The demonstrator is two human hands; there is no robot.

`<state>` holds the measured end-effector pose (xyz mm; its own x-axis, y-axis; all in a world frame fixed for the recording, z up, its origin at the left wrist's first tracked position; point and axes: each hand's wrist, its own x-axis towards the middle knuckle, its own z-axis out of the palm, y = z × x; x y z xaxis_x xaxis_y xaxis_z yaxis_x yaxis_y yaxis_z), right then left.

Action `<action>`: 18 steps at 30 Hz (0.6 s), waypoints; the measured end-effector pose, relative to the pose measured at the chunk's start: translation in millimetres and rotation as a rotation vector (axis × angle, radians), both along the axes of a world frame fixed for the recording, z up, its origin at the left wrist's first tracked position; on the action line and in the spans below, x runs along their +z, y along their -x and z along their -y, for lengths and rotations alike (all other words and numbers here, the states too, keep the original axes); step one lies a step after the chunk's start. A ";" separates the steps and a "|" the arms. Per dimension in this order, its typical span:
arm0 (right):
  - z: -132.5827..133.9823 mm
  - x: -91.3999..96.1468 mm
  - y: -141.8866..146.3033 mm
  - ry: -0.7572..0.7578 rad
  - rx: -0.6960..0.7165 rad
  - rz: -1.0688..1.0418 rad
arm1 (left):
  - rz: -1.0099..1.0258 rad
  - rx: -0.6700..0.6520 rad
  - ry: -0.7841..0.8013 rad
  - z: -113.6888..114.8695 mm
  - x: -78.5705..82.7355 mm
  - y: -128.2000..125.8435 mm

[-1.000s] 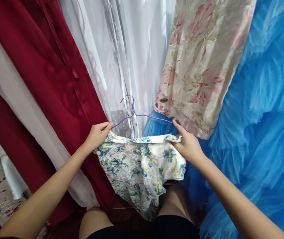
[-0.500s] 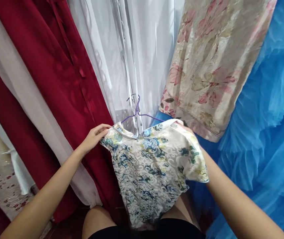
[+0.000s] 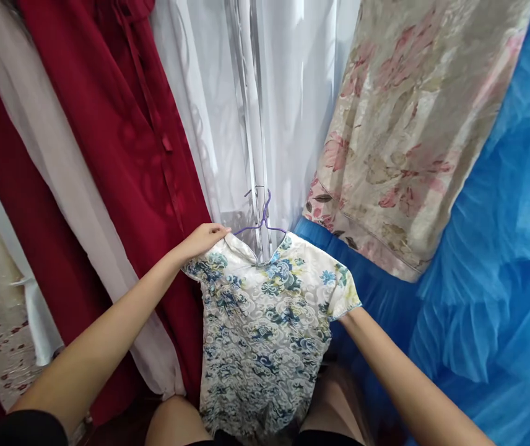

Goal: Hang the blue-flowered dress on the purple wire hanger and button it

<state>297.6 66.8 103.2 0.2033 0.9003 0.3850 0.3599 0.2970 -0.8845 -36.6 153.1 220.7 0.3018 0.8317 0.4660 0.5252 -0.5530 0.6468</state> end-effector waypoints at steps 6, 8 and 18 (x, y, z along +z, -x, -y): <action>22.0 11.8 -29.0 0.180 0.262 -0.489 | 0.065 -0.149 -0.002 20.6 2.0 -9.6; 25.8 16.9 -27.6 0.193 0.257 -0.570 | 0.011 -0.273 0.022 25.6 5.1 -17.9; 53.7 51.6 -12.1 0.034 0.074 -0.799 | -0.110 0.013 -0.471 26.2 39.9 -62.5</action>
<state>309.6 13.2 154.9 0.3453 0.9307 0.1209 -0.4050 0.2640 -0.8754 25.9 126.9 260.6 0.3617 0.5416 0.7588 0.5853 -0.7655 0.2674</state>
